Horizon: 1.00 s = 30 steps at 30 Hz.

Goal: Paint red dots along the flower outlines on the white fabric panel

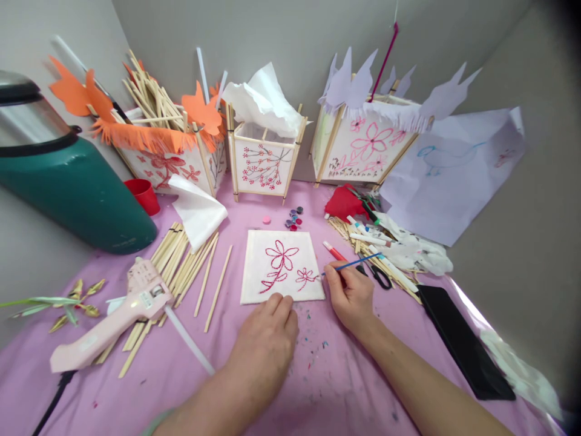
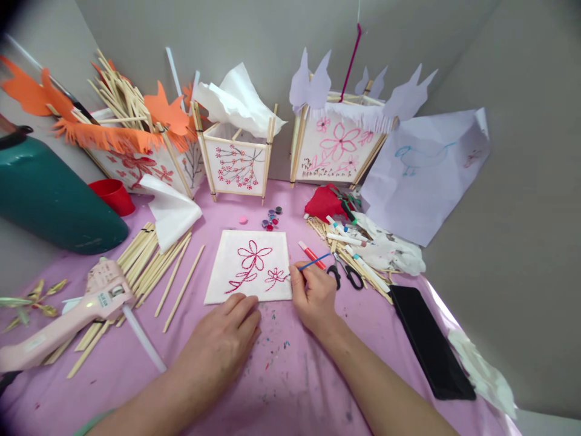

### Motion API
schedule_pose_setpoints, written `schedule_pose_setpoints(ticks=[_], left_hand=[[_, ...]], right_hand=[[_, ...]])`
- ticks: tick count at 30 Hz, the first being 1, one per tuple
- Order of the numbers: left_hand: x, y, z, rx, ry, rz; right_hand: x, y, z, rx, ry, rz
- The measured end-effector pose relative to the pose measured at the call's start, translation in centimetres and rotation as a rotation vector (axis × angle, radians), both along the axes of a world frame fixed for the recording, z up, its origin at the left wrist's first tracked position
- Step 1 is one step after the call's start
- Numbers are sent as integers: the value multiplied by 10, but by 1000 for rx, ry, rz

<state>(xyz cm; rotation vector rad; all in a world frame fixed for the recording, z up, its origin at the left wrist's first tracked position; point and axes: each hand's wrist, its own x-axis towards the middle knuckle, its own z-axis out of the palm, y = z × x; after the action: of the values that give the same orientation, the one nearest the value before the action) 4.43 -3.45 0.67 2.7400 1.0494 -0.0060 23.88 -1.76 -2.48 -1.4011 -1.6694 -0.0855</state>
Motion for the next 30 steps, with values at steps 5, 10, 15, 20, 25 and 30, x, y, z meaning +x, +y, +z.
schedule_pose_setpoints(ticks=[5,10,15,20,25,30], left_hand=[[1,1,-1,35,-18,4],[1,0,2,30,-12,0],[0,0,2,25,2,-11],[0,1,0,24,-1,-9],[1,1,2,-18,17,-4],[2,2,0,-11,22,-8]], right_hand=[[-1,2,0,7,-7,10],[-4,3,1,-2,-11,14],[-8,2,2,-11,1,29],[-11,4,1,-25,30,64],[-12,4,1,-34,47,77],[-11,4,3,-2,77,32]])
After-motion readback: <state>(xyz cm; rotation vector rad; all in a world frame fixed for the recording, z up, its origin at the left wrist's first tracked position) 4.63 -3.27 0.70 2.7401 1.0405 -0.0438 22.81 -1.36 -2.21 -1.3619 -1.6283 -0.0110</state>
